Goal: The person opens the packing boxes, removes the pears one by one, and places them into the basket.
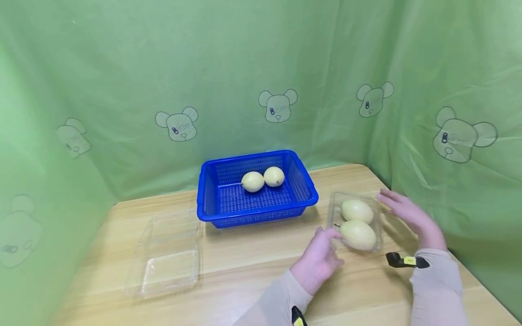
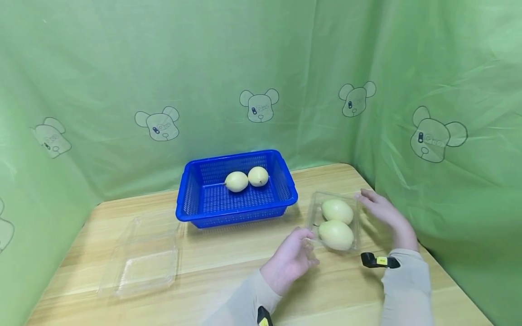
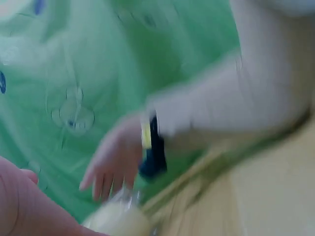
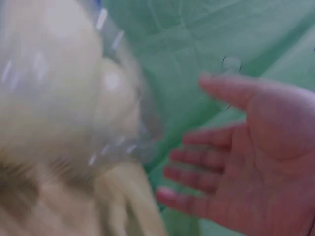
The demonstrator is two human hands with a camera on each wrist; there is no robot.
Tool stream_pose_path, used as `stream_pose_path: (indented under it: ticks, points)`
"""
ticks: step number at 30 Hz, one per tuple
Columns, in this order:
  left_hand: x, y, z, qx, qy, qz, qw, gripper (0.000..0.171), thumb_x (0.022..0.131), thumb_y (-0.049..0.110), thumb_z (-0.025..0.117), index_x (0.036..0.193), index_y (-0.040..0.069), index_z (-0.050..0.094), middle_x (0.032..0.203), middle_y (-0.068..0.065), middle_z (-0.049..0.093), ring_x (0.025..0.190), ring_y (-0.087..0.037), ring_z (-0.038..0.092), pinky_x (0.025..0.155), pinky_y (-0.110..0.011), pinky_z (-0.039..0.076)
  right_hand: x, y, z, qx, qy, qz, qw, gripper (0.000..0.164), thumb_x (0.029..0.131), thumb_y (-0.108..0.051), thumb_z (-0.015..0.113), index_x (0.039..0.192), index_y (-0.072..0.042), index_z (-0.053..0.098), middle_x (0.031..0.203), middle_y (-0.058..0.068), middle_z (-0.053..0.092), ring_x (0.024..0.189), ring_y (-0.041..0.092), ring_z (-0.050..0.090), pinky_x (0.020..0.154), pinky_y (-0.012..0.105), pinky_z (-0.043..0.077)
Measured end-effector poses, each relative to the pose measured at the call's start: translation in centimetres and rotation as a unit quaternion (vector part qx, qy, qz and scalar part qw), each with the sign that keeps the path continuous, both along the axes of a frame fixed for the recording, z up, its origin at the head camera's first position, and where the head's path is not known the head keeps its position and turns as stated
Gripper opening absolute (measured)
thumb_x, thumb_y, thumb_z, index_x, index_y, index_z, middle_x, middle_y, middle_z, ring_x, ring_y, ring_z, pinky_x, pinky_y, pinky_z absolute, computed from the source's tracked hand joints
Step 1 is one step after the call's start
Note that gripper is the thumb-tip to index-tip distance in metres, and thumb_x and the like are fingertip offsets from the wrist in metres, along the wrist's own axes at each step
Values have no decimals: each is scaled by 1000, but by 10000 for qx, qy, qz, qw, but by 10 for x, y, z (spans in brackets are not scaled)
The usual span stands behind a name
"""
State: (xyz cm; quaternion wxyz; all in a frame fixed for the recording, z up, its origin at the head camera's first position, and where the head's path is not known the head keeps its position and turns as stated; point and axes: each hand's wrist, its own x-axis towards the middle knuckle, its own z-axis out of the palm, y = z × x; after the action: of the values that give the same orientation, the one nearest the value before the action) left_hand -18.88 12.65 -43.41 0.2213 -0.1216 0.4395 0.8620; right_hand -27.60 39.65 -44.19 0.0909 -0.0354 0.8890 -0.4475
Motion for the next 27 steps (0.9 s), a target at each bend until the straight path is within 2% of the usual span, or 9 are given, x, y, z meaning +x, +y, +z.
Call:
stream_pose_path:
  ticks: [3,7,13,15,16,19,22,24,27]
  points:
    - [9,1,9,501,-242,-218,9982,97,78,1,57,156,7,0,153,-41,-2,144,-55,0,111,-76,-2,-4,3,-13,-347,-4,319,9989,76,106,-43,30,150,12,3,155,39,2,136,61,17,111,69,22]
    - [13,2,13,509,-137,-339,9980,92,78,2,57,156,7,9,153,-41,5,144,-55,5,112,-75,0,-8,6,-24,-401,74,409,9983,75,106,-42,29,149,15,6,154,40,7,138,58,14,111,64,27]
    - [8,0,11,534,-179,-300,9980,90,77,2,58,155,2,12,154,-39,-2,145,-53,-1,112,-74,-2,-10,7,-25,-508,103,445,9977,75,105,-42,32,149,14,7,155,37,6,139,57,11,112,66,23]
    - [4,-1,9,557,-135,-269,9980,89,77,3,56,155,2,13,156,-36,-3,146,-51,-3,113,-74,-2,-8,10,-23,-413,117,424,9982,74,105,-42,32,149,13,12,155,37,11,140,54,17,111,65,25]
    - [1,-2,7,550,-84,-258,9981,88,77,3,55,154,2,15,157,-34,-1,146,-50,-2,113,-74,-2,-6,11,-22,-321,118,398,9986,73,105,-43,32,149,13,14,155,36,14,139,50,26,112,63,28]
    - [-9,-4,0,510,108,-184,9985,85,78,3,53,155,2,16,160,-29,4,148,-46,0,113,-74,-2,1,18,-16,-51,151,345,9993,69,106,-41,33,147,13,22,151,36,26,124,18,54,107,48,44]
    - [-20,-9,-8,481,311,-175,9982,82,80,3,52,154,2,17,161,-26,10,149,-44,3,113,-74,-3,7,23,-10,201,143,352,9991,67,106,-39,33,145,15,27,144,37,38,103,-11,52,93,29,53]
    - [-26,-11,-14,417,449,-188,9979,81,81,3,53,154,3,18,160,-25,14,149,-43,7,114,-73,-1,10,25,-6,291,104,380,9988,66,106,-37,34,142,17,28,139,39,43,98,-12,53,88,25,54]
    - [-33,-14,-22,326,662,-252,9970,77,83,2,54,154,6,22,161,-22,17,148,-42,14,117,-70,6,13,27,1,428,-49,429,9982,67,106,-35,33,138,24,28,130,40,50,95,-4,60,85,25,55]
